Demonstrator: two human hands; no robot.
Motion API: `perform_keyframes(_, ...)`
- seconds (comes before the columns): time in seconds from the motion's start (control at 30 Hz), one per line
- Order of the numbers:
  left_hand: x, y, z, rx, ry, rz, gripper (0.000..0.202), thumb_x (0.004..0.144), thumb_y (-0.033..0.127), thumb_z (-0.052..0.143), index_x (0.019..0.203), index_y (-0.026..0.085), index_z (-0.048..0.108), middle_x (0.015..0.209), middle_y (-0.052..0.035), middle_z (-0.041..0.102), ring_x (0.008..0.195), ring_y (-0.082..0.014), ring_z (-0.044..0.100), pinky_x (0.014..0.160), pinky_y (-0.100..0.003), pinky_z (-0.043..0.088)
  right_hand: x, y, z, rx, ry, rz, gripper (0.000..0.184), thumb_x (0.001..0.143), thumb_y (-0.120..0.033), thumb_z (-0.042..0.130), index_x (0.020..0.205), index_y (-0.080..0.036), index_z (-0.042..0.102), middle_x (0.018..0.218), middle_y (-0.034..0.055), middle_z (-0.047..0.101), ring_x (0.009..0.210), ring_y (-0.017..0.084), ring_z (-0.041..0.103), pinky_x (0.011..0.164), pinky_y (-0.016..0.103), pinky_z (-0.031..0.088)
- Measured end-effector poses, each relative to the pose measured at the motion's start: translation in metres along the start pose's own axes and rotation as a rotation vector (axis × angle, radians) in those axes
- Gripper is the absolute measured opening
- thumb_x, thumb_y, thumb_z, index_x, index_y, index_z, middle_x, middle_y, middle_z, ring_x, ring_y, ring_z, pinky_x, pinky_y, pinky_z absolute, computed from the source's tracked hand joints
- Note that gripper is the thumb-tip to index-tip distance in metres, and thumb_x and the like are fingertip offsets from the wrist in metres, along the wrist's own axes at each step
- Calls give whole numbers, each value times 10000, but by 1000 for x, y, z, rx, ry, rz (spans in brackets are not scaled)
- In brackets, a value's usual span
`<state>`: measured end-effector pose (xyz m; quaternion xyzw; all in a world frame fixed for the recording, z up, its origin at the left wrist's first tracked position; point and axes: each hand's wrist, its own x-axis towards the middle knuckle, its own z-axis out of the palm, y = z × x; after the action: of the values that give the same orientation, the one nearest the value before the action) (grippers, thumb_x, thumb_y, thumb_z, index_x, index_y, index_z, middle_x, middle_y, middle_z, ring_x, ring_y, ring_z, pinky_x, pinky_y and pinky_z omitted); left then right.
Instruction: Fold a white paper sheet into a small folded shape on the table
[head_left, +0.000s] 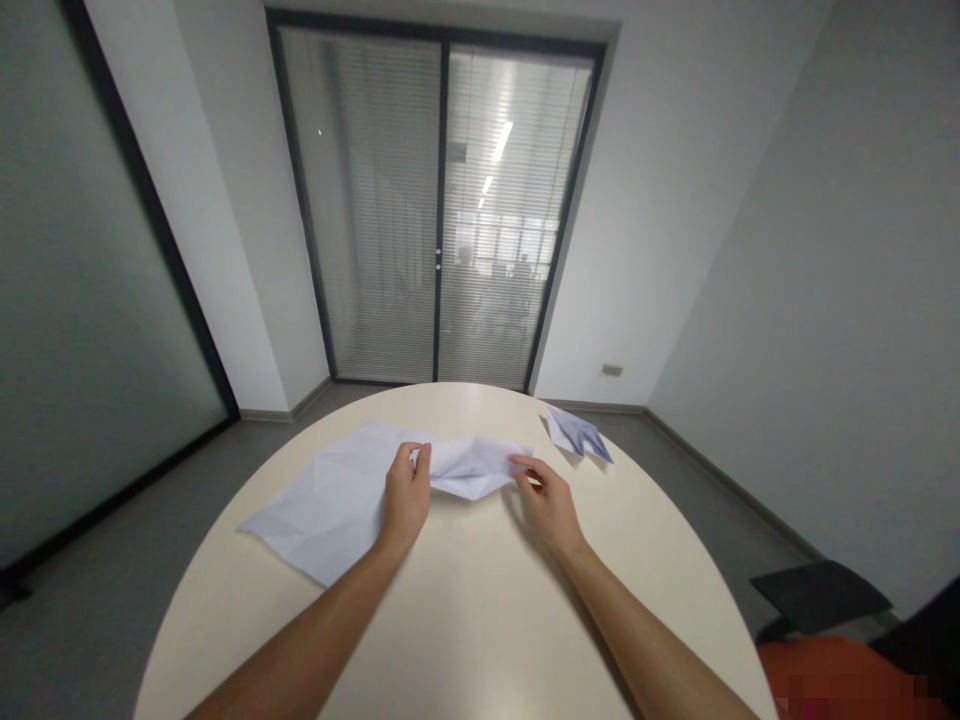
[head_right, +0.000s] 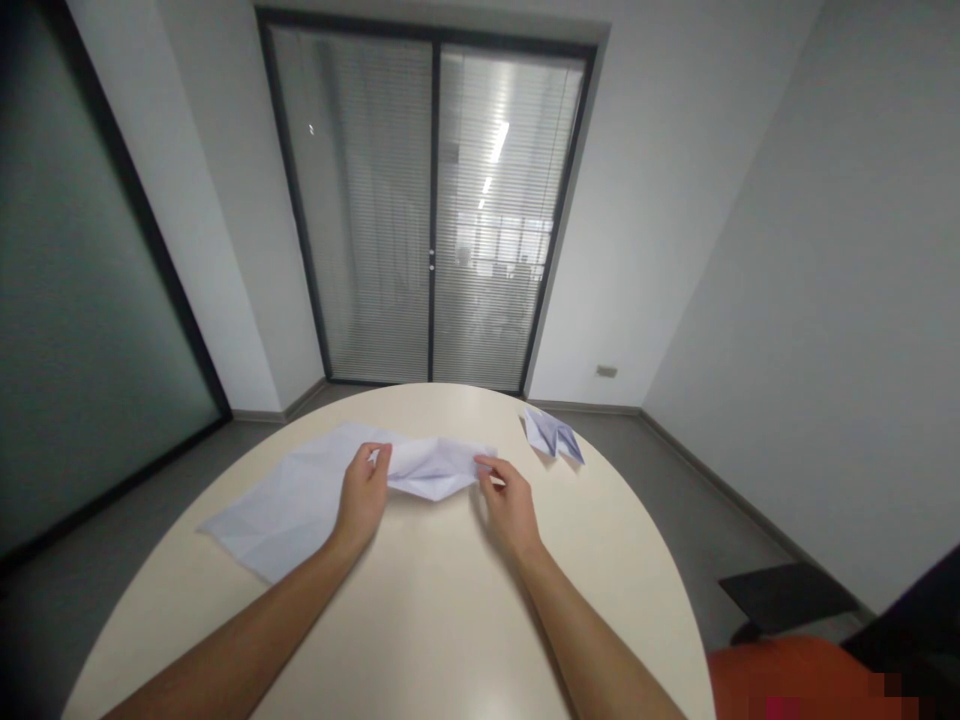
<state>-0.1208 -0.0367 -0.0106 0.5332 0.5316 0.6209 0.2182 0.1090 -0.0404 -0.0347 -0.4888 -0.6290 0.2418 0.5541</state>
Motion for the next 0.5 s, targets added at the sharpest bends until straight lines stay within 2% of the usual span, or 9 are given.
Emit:
perform_keyframes(0.07, -1, 3, 0, 6, -30, 2, 255, 910, 454, 522, 854, 212, 581, 550, 67, 415, 508, -144, 399, 539, -255, 294, 0, 1, 1, -48, 4, 20, 327, 850, -391, 618, 1105, -213, 718, 1122, 104, 715, 883, 244, 660, 759, 369, 523)
perform_keyframes(0.17, -4, 5, 2, 32, -72, 16, 275, 923, 464, 507, 854, 209, 582, 567, 60, 442, 520, -144, 414, 553, -254, 302, -1, 0, 0, -91, 20, 61, 313, 797, -354, 651, 1068, -217, 725, 992, 78, 744, 750, 224, 658, 729, 363, 519)
perform_keyframes(0.33, -6, 8, 3, 12, -170, 31, 289, 922, 473, 501, 849, 206, 585, 587, 54, 475, 531, -139, 430, 555, -250, 301, 1, -4, -5, -257, 30, 94, 186, 810, -391, 642, 858, -227, 716, 738, 36, 710, 665, 230, 637, 666, 341, 474)
perform_keyframes(0.4, -4, 7, 3, 4, -174, 15, 304, 905, 484, 518, 827, 200, 595, 584, 47, 488, 532, -140, 435, 546, -249, 300, 3, -5, -8, -236, 30, 86, 206, 829, -420, 630, 836, -225, 695, 744, 34, 701, 673, 223, 631, 660, 330, 468)
perform_keyframes(0.5, 6, -1, -1, -21, -114, -61, 340, 860, 523, 559, 785, 194, 603, 548, 42, 479, 509, -141, 425, 511, -248, 291, 5, -8, -12, -18, 6, 107, 274, 835, -494, 637, 865, -222, 646, 874, 56, 714, 721, 212, 634, 626, 306, 486)
